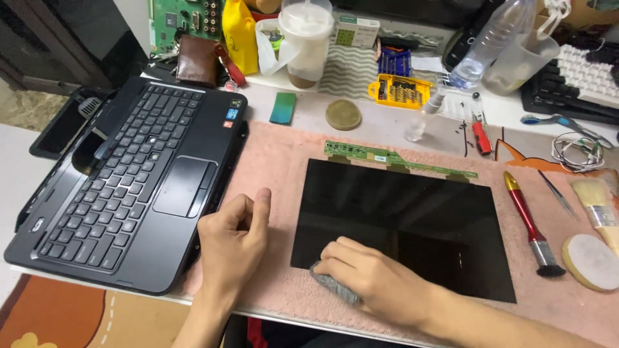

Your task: The person cleans a detached laptop screen placed on a pink towel using a round sponge and a small grey cloth. They wipe the screen surface repeatedly with the sponge, then switch to the cloth to finish cleaning the display.

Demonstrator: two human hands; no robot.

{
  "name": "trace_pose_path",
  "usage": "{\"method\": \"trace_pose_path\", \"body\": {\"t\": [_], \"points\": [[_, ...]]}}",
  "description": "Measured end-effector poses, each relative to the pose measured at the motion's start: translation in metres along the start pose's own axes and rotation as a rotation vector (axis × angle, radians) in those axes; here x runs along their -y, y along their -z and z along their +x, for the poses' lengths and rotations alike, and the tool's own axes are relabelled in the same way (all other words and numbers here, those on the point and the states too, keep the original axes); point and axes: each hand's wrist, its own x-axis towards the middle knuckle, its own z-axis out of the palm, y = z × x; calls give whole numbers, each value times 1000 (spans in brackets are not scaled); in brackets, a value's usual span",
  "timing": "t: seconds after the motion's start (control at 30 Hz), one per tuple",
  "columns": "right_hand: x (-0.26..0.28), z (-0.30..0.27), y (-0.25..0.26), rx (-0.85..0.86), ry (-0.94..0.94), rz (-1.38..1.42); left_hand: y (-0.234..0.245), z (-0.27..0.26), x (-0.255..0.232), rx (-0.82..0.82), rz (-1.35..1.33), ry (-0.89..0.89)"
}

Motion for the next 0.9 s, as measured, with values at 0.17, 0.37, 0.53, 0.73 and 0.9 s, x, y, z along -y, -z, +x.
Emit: {"method": "trace_pose_path", "body": {"t": [0.17, 0.37, 0.53, 0.73, 0.9], "points": [[-69, 20, 19, -40, -66, -45, -5, -3, -17, 6, 5, -30], [-151, 40, 43, -213, -219, -193, -15, -9, -27, 133, -47, -66], [-96, 19, 29, -208, -175, -166, -15, -10, -19, 196, -24, -155], [-14, -23, 13, 18, -91, -99, -19, -12, -20, 223, 29, -70], [-64, -13, 24, -22, -66, -195, -19, -13, -21, 347, 183, -169]]}}
